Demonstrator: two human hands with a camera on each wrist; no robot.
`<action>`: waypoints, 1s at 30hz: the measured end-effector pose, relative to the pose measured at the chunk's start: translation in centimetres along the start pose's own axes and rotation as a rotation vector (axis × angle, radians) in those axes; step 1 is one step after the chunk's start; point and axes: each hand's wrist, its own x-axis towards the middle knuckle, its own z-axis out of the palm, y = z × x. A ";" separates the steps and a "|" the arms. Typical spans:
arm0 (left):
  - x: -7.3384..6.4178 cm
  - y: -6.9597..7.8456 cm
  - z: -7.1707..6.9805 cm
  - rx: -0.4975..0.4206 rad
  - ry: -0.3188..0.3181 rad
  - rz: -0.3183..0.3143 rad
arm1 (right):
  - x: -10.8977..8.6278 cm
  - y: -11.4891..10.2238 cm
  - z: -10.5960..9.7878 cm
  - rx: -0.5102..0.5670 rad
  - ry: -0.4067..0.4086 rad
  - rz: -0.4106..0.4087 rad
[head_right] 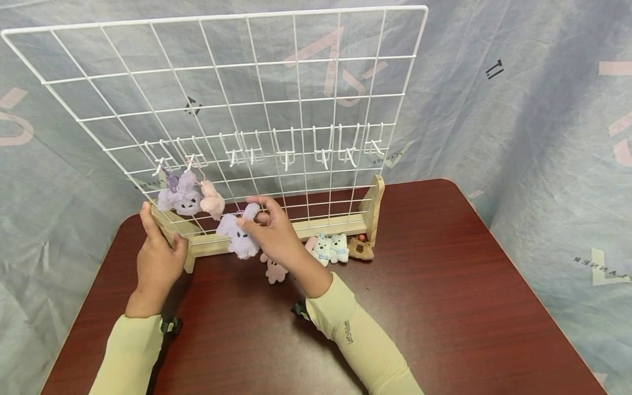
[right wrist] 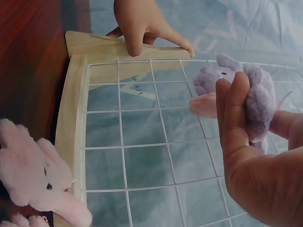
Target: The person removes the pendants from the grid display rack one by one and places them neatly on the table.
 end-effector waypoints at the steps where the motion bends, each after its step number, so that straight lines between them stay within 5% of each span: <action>1: 0.0 0.0 0.0 0.000 -0.001 -0.001 | 0.0 0.0 0.0 -0.011 -0.001 -0.003; 18: 0.0 -0.1 0.1 0.004 0.003 0.000 | 0.3 0.9 -0.3 -0.039 -0.040 -0.004; 30: 0.0 -0.1 0.1 0.001 0.000 -0.009 | 0.7 1.6 -0.6 -0.158 -0.030 -0.024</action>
